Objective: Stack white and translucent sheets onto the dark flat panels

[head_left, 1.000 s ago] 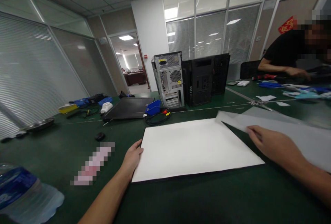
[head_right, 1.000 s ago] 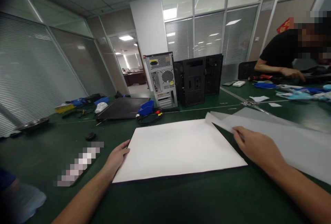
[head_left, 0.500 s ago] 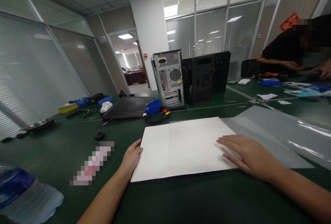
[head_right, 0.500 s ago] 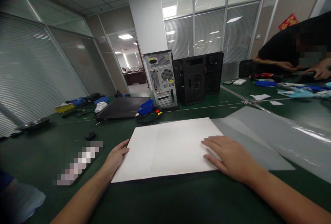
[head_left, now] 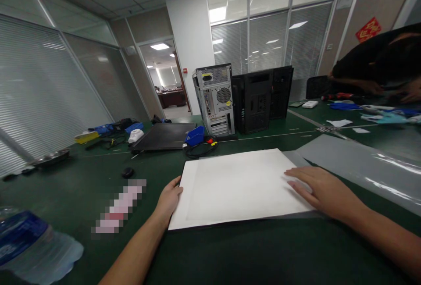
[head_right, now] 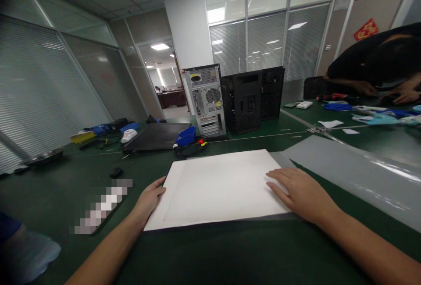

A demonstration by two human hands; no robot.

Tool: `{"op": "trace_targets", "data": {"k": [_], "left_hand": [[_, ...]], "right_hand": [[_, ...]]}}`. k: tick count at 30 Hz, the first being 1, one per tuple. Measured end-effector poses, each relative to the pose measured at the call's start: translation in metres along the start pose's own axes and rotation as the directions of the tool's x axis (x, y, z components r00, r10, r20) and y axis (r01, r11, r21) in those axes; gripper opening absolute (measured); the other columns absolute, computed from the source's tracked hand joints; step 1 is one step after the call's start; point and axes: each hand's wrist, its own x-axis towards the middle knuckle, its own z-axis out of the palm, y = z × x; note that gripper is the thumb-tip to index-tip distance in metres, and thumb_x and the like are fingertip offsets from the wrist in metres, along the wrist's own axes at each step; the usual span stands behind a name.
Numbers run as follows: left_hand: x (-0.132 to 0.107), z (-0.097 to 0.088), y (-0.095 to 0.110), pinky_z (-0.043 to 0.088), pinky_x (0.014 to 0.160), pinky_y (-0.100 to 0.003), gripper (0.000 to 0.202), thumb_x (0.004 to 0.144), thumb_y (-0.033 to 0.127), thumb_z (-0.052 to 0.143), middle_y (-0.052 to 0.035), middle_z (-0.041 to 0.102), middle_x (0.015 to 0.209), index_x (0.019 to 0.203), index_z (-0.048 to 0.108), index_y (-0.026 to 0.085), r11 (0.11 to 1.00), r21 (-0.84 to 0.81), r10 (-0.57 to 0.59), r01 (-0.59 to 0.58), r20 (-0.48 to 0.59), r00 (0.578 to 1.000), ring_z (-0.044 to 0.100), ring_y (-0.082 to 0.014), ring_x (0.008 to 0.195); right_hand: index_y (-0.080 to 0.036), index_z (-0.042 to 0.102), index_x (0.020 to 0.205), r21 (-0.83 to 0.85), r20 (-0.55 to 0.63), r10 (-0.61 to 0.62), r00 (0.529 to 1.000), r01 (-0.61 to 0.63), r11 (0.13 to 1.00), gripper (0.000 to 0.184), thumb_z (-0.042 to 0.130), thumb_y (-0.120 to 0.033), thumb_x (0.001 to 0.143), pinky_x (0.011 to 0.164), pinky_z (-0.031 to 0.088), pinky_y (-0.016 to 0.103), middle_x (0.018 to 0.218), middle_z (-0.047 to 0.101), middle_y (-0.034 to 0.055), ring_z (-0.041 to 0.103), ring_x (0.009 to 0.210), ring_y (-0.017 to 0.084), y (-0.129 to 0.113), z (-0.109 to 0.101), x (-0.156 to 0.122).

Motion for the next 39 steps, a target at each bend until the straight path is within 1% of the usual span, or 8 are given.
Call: {"op": "trace_targets", "data": {"k": [4, 11, 20, 25, 30, 33, 36, 39], "left_hand": [[-0.001, -0.001, 0.000, 0.050, 0.061, -0.023, 0.061, 0.073, 0.001, 0.054, -0.0103, 0.074, 0.096, 0.133, 0.052, 0.010, 1.000, -0.006, -0.001, 0.001, 0.012, 1.000, 0.067, -0.0150, 0.065], [-0.003, -0.001, -0.001, 0.048, 0.053, -0.024, 0.059, 0.077, 0.008, 0.059, -0.0093, 0.074, 0.089, 0.135, 0.049, 0.012, 1.000, -0.019, -0.015, 0.015, 0.038, 0.999, 0.064, -0.0142, 0.054], [-0.006, 0.002, 0.003, 0.051, 0.055, -0.025, 0.061, 0.074, 0.004, 0.060, -0.0097, 0.074, 0.092, 0.134, 0.050, 0.012, 0.999, -0.033, -0.029, 0.030, 0.021, 0.999, 0.065, -0.0141, 0.055], [-0.004, 0.002, 0.001, 0.051, 0.056, -0.025, 0.061, 0.073, 0.004, 0.061, -0.0099, 0.074, 0.094, 0.133, 0.052, 0.014, 0.999, -0.029, -0.030, 0.031, 0.017, 0.999, 0.065, -0.0144, 0.056], [-0.002, 0.001, -0.002, 0.049, 0.054, -0.024, 0.058, 0.074, 0.005, 0.058, -0.0096, 0.074, 0.095, 0.131, 0.054, 0.014, 0.999, -0.032, -0.019, 0.020, 0.004, 1.000, 0.065, -0.0142, 0.057], [-0.003, 0.001, -0.001, 0.048, 0.053, -0.023, 0.058, 0.074, 0.005, 0.056, -0.0093, 0.074, 0.093, 0.132, 0.054, 0.014, 1.000, -0.015, -0.025, 0.025, -0.006, 1.000, 0.064, -0.0134, 0.055], [-0.005, 0.002, 0.001, 0.049, 0.053, -0.024, 0.060, 0.074, 0.006, 0.057, -0.0085, 0.074, 0.091, 0.133, 0.053, 0.015, 0.999, 0.014, -0.030, 0.030, -0.008, 1.000, 0.062, -0.0135, 0.052], [-0.008, 0.002, 0.004, 0.049, 0.054, -0.025, 0.059, 0.073, 0.006, 0.058, -0.0083, 0.074, 0.090, 0.132, 0.054, 0.015, 0.999, 0.016, -0.033, 0.034, -0.015, 0.999, 0.063, -0.0141, 0.052]], "right_hand": [[-0.026, 0.064, 0.117, -0.090, 0.018, 0.138, 0.990, -0.136, 0.987, 0.047, 0.038, -0.054, 0.090, 0.088, 0.047, 0.052, 0.114, 0.066, 0.0055, 0.061, 0.101, 0.026, 0.005, 0.003, 0.000], [-0.031, 0.049, 0.136, 0.038, 0.107, -0.009, 0.994, 0.005, 0.999, 0.052, 0.040, -0.054, 0.089, 0.096, 0.046, 0.049, 0.131, 0.056, 0.0037, 0.054, 0.117, 0.026, -0.011, 0.003, 0.000], [-0.037, 0.030, 0.146, 0.080, 0.170, -0.061, 0.984, 0.048, 0.996, 0.062, 0.041, -0.057, 0.088, 0.104, 0.037, 0.053, 0.144, 0.042, 0.0001, 0.042, 0.130, 0.027, -0.015, -0.001, -0.003], [-0.031, 0.032, 0.145, -0.044, 0.087, 0.200, 0.976, -0.197, 0.979, 0.064, 0.036, -0.059, 0.088, 0.103, 0.037, 0.050, 0.140, 0.047, 0.0046, 0.047, 0.124, 0.027, 0.024, 0.002, 0.001], [-0.013, 0.035, 0.143, -0.221, -0.003, 0.507, 0.862, -0.495, 0.841, 0.076, 0.035, -0.063, 0.085, 0.103, 0.030, 0.053, 0.140, 0.042, 0.0191, 0.038, 0.128, 0.035, 0.090, 0.003, -0.011], [-0.003, 0.044, 0.134, -0.239, -0.006, 0.645, 0.764, -0.627, 0.741, 0.088, 0.031, -0.072, 0.081, 0.088, 0.038, 0.059, 0.133, 0.042, 0.0318, 0.041, 0.121, 0.045, 0.118, 0.001, -0.023], [-0.009, 0.057, 0.121, -0.230, 0.061, 0.698, 0.714, -0.670, 0.706, 0.087, 0.025, -0.078, 0.079, 0.075, 0.043, 0.052, 0.120, 0.053, 0.0282, 0.054, 0.104, 0.040, 0.129, 0.001, -0.029], [-0.016, 0.060, 0.117, -0.232, 0.087, 0.686, 0.722, -0.655, 0.719, 0.079, 0.025, -0.076, 0.081, 0.074, 0.043, 0.048, 0.119, 0.056, 0.0222, 0.055, 0.102, 0.037, 0.128, 0.002, -0.029]]}}
